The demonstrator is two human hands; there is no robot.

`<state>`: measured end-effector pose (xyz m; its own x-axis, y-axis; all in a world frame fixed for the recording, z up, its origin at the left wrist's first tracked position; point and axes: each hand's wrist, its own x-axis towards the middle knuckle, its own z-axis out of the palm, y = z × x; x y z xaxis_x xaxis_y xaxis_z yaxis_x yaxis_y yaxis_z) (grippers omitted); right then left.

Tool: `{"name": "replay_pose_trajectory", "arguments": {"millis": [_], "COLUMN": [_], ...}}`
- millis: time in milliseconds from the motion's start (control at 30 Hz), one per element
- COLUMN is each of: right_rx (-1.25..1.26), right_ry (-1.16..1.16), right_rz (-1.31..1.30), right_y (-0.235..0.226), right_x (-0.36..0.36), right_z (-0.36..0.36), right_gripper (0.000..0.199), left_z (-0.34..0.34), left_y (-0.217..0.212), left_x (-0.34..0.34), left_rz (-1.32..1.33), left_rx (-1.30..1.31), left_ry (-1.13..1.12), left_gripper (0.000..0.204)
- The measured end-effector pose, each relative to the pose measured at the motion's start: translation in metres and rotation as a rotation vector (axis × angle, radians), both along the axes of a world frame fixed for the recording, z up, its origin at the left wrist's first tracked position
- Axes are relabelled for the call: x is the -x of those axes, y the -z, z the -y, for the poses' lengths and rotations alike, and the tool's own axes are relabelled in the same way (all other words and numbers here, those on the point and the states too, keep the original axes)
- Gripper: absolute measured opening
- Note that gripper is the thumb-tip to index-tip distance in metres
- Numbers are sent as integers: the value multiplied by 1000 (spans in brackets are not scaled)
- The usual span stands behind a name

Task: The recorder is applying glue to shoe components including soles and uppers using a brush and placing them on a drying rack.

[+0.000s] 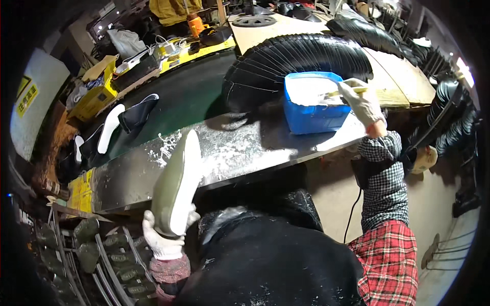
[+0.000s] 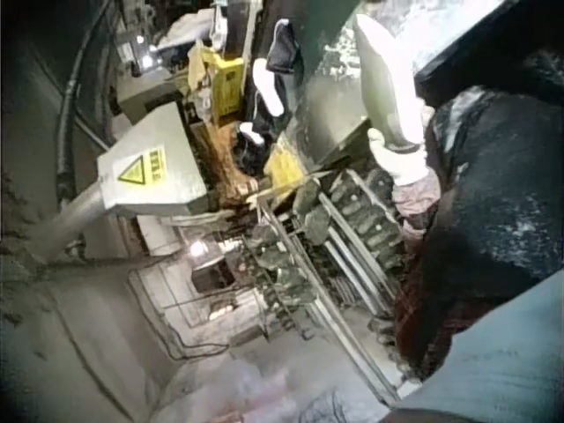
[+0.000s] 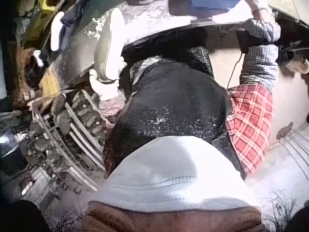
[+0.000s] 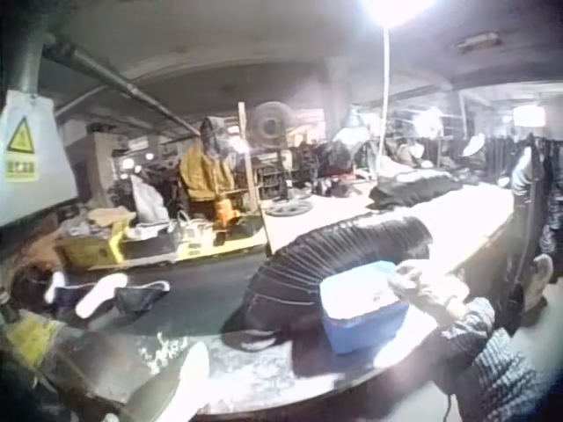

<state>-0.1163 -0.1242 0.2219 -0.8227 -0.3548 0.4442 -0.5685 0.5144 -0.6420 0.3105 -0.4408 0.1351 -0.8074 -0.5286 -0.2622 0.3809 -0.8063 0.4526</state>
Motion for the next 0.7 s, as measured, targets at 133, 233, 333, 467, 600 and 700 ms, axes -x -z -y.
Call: {"name": "replay_pose_trajectory", "arguments": {"millis": [133,233,333,467,600,700], "right_rx": [311,357,425,136,376,158], "right_ry": [-5,-41,-379,-1039,-831,-808], "right_rz": [92,173,361,157,680,577], "right_y": [-6,-10,-20,8,60,58], "right_x": [0,-25,-113,-181,-166,-158], "right_z": [-23,-11,64,183,263,234], "right_gripper": [23,21,18,22,22,17], "left_z": [-21,-21,-12,-6,7,1], "left_y": [25,33,50,72,110,114], "left_x": [-37,-46,-47,-43,-53,-62], "left_rz": [-11,66,134,-216,-398,-303], "left_rx": [-278,-361,-370,-422,-391,-478], "left_ry": [58,245,221,274,418,226], "left_gripper": [78,89,95,91,92,90]}}
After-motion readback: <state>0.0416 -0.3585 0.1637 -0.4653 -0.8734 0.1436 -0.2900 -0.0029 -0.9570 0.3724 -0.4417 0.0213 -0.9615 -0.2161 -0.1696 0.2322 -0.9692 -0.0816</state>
